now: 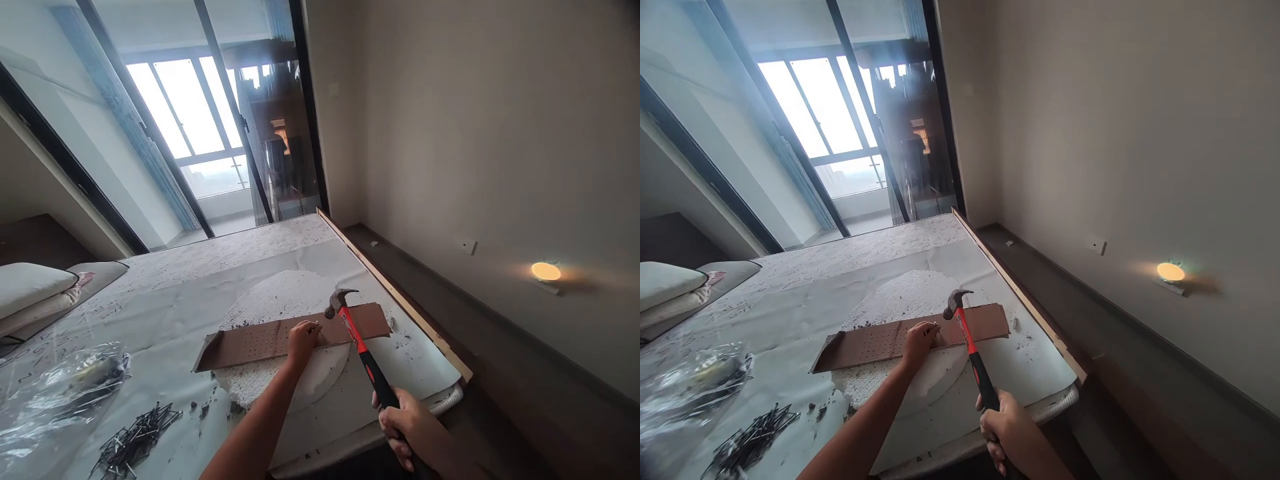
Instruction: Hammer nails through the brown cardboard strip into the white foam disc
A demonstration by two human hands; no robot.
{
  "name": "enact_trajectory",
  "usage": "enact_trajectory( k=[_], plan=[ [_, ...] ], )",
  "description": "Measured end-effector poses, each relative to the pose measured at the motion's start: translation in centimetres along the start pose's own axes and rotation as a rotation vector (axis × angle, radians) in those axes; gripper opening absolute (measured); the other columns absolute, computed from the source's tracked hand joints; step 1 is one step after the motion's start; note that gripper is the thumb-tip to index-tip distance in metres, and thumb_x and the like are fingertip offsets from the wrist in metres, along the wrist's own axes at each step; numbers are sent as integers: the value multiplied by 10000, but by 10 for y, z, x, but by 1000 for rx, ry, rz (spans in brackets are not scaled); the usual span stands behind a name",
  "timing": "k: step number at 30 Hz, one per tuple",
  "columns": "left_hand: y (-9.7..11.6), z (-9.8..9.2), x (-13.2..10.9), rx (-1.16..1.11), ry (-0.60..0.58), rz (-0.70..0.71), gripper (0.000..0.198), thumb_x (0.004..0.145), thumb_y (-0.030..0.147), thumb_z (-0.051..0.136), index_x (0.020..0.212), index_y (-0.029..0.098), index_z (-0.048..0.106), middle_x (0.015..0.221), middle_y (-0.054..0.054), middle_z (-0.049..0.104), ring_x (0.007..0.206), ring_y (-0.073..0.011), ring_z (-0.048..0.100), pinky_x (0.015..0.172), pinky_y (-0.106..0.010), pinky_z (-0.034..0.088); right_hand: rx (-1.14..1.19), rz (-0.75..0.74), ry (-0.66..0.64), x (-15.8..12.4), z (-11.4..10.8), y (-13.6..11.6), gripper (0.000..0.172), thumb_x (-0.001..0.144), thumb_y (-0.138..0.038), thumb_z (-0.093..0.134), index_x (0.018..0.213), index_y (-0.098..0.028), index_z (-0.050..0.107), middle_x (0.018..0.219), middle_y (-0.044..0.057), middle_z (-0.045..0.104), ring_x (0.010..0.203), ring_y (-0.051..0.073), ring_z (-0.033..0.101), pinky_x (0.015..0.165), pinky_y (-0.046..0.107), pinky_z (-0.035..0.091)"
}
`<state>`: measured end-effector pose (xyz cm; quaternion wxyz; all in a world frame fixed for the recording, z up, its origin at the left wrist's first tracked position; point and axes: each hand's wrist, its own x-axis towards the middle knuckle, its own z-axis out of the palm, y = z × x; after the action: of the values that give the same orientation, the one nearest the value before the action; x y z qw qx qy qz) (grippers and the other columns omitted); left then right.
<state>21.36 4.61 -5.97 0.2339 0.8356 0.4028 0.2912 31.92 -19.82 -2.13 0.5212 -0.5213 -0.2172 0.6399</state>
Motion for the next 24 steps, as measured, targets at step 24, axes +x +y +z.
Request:
enact_trajectory(
  k=[24],
  plan=[
    [-10,17,-7,93,59,85,206,793,217,553,626,171,664,664,-33,643,676,-141,570,603,-233,377,-722,-197,131,7,-12,25,260,675,-299,424,860,-156,538,509,-70,310,468,116,319,478,255,244]
  ],
)
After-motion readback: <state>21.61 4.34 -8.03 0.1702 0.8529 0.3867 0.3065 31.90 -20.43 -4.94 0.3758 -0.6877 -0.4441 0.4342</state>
